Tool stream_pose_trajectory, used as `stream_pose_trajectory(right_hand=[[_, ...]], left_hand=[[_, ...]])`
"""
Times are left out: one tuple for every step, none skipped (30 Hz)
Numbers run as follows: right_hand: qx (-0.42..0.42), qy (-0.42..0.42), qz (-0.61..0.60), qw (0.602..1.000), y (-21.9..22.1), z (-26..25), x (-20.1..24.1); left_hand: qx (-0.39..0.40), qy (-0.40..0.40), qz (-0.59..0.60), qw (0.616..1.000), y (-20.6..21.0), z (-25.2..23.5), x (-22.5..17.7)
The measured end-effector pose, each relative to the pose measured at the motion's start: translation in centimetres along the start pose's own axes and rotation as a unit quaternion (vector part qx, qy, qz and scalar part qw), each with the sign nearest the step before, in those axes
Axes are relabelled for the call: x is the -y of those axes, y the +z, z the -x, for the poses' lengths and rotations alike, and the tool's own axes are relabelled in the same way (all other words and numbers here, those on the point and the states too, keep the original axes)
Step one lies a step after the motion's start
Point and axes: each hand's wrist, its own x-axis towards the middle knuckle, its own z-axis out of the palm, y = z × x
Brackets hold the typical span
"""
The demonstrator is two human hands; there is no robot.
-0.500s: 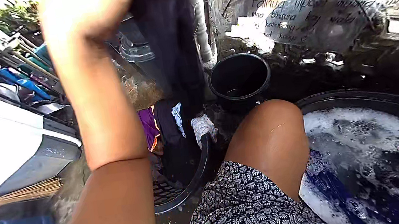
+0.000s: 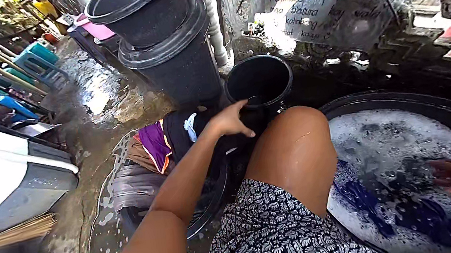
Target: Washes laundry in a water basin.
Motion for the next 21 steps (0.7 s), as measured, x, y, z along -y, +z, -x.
stream_pose_trajectory(right_hand=[[-0.006, -0.006, -0.025, 1.0, -0.6, -0.3, -0.1], [-0.018, -0.01, -0.055, 0.998, -1.3, -0.3, 0.0], [-0.043, -0.011, -0.086, 0.995, -2.2, -0.3, 0.2], [-0.07, -0.009, -0.127, 0.989, -3.3, -0.5, 0.3], [-0.097, -0.005, -0.169, 0.981, -4.3, -1.0, 0.5], [-0.118, 0.002, -0.208, 0.971, -5.5, -1.8, 0.6], [-0.132, 0.001, -0.239, 0.962, -6.7, -2.7, 0.8], [-0.136, -0.004, -0.253, 0.958, -7.8, -3.8, 1.0], [-0.131, -0.011, -0.253, 0.958, -8.8, -4.9, 1.3], [-0.116, -0.019, -0.247, 0.962, -9.7, -5.8, 1.8], [-0.103, -0.025, -0.242, 0.965, -10.3, -6.4, 2.5], [-0.087, -0.026, -0.241, 0.966, -10.8, -6.9, 3.4], [-0.072, -0.026, -0.242, 0.967, -11.0, -7.2, 4.3], [-0.057, -0.025, -0.245, 0.968, -11.2, -7.5, 5.0], [-0.043, -0.021, -0.242, 0.969, -11.2, -7.9, 5.4], [-0.033, -0.019, -0.222, 0.974, -11.0, -8.7, 5.4], [-0.029, -0.019, -0.176, 0.984, -10.6, -9.6, 4.8], [-0.026, -0.02, -0.104, 0.994, -9.9, -10.5, 3.7], [-0.027, -0.021, -0.013, 0.999, -9.0, -11.6, 2.1], [-0.018, -0.023, 0.081, 0.996, -7.9, -12.3, 0.2], [-0.011, -0.019, 0.167, 0.986, -6.3, -12.9, -2.0]], left_hand=[[0.026, -0.033, -0.015, 0.999, 1.4, -0.2, 1.5], [0.041, -0.056, -0.03, 0.997, 2.2, -0.3, 2.8], [0.053, -0.072, -0.038, 0.995, 2.5, -0.1, 3.4], [0.064, -0.083, -0.036, 0.994, 2.5, 0.0, 3.5], [0.066, -0.088, -0.026, 0.994, 2.2, 0.1, 3.1], [0.062, -0.095, -0.021, 0.993, 1.8, 0.0, 2.3], [0.04, -0.089, -0.031, 0.995, 1.3, -0.3, 1.2], [0.005, -0.072, -0.047, 0.996, 0.8, -0.7, -0.1], [-0.033, -0.044, -0.058, 0.997, 0.4, -1.2, -1.7], [-0.064, -0.01, -0.062, 0.996, 0.1, -1.7, -3.5], [-0.088, 0.031, -0.059, 0.994, 0.0, -2.2, -5.8], [-0.103, 0.074, -0.054, 0.991, -0.1, -2.7, -8.3], [-0.105, 0.115, -0.05, 0.987, -0.1, -3.3, -11.1], [-0.101, 0.157, -0.047, 0.981, 0.3, -3.9, -14.0], [-0.094, 0.201, -0.044, 0.974, 0.8, -4.4, -16.9], [-0.082, 0.242, -0.039, 0.966, 1.5, -5.0, -19.7], [-0.069, 0.282, -0.033, 0.956, 2.3, -5.7, -22.4], [-0.052, 0.319, -0.028, 0.946, 3.2, -6.4, -24.8], [-0.034, 0.348, -0.026, 0.937, 4.1, -7.1, -27.1], [-0.019, 0.372, -0.026, 0.928, 5.0, -8.0, -29.1], [-0.005, 0.388, -0.025, 0.921, 6.1, -8.9, -30.7]])
